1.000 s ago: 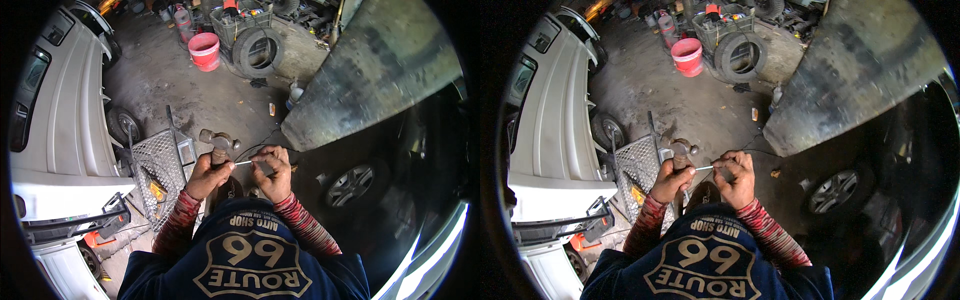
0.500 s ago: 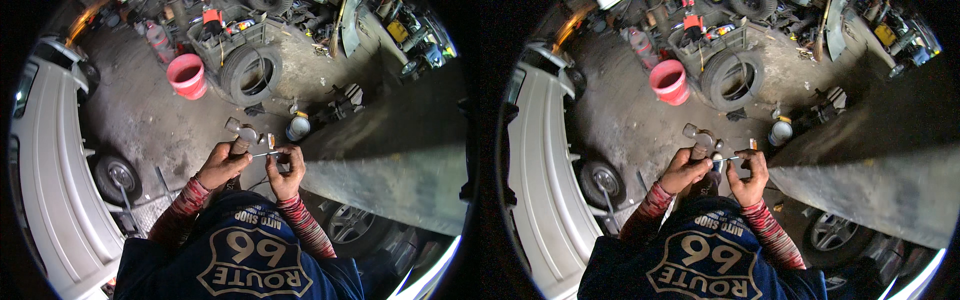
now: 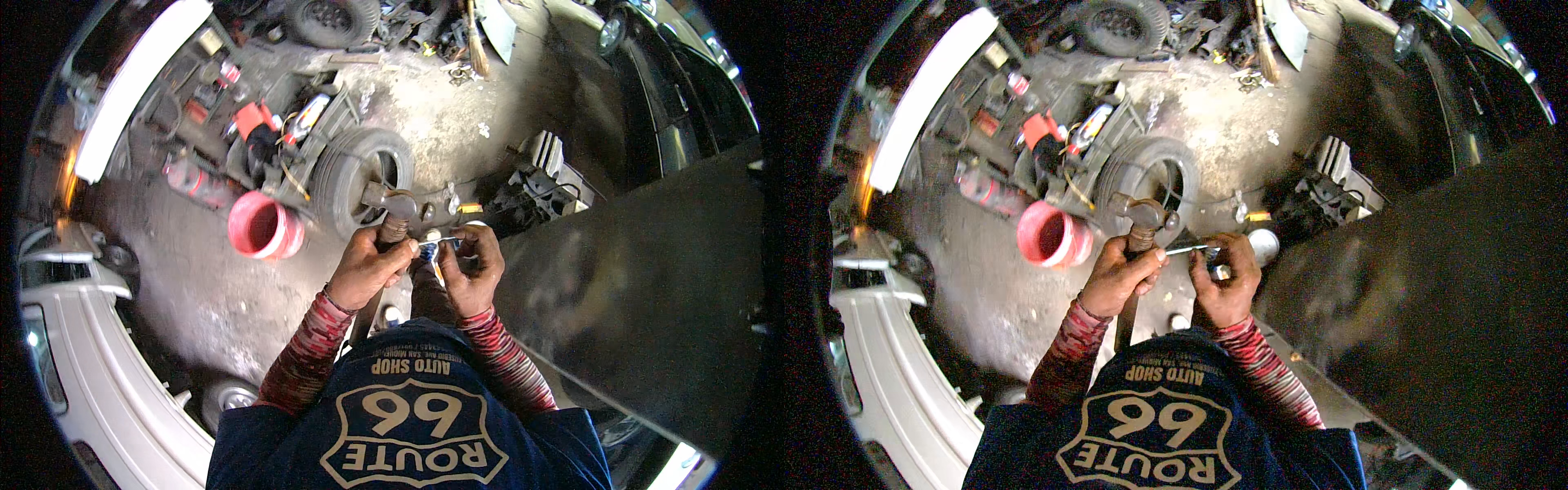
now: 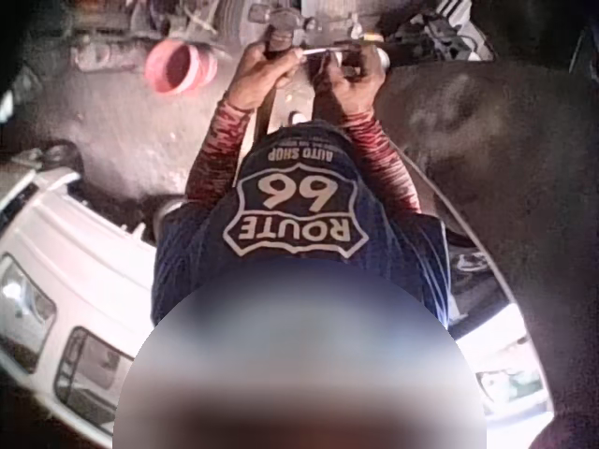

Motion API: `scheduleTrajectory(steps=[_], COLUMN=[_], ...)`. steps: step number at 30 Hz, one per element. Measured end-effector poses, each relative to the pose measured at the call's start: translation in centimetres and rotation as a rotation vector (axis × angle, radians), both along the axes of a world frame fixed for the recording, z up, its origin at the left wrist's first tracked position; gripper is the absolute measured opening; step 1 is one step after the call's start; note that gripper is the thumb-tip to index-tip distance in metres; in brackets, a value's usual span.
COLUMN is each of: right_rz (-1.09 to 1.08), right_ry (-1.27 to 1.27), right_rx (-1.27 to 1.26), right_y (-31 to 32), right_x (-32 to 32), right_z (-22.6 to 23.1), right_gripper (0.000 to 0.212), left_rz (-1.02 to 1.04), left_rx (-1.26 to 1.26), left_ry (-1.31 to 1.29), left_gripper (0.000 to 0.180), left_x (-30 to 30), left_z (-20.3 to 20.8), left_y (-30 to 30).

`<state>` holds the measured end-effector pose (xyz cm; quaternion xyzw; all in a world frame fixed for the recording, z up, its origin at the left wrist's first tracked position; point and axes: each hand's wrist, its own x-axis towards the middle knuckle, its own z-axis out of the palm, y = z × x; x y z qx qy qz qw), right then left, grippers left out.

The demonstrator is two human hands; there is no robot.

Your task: The person secures a metal piece in a bench vise and uses a hammer and punch to shape or bend a small metal pin. They repeatedly adjust the pin and strike it with the hammer while seated on the floor.

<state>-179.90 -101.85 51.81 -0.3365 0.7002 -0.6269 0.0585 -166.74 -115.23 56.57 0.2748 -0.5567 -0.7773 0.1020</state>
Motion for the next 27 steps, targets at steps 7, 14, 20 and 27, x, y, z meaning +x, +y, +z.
scheduleTrajectory(steps=[7,14,20,27], right_rz=[-0.155,-0.335,-0.485,-0.725], right_ry=[0.137,0.165,0.124,0.058], right_rx=[-0.061,-0.025,0.016,0.046], right_y=[-9.4,-13.4,-16.0,-21.3], right_x=[-14.7,-24.9,-32.3,-43.0], right_z=[-0.1,1.7,1.1,-2.1], right_gripper=[0.025,0.025,0.023,0.021], left_rz=[-0.082,-0.236,-0.411,-0.645], left_rx=[-0.030,-0.005,-0.051,-0.040], left_ry=[-0.024,-0.009,-0.034,-0.043], left_gripper=[0.027,0.030,0.032,0.030], left_x=[-16.4,-29.2,-39.4,-55.3], left_z=[-0.4,1.1,0.9,-1.9], left_y=[-10.8,-16.7,-20.5,-26.5])
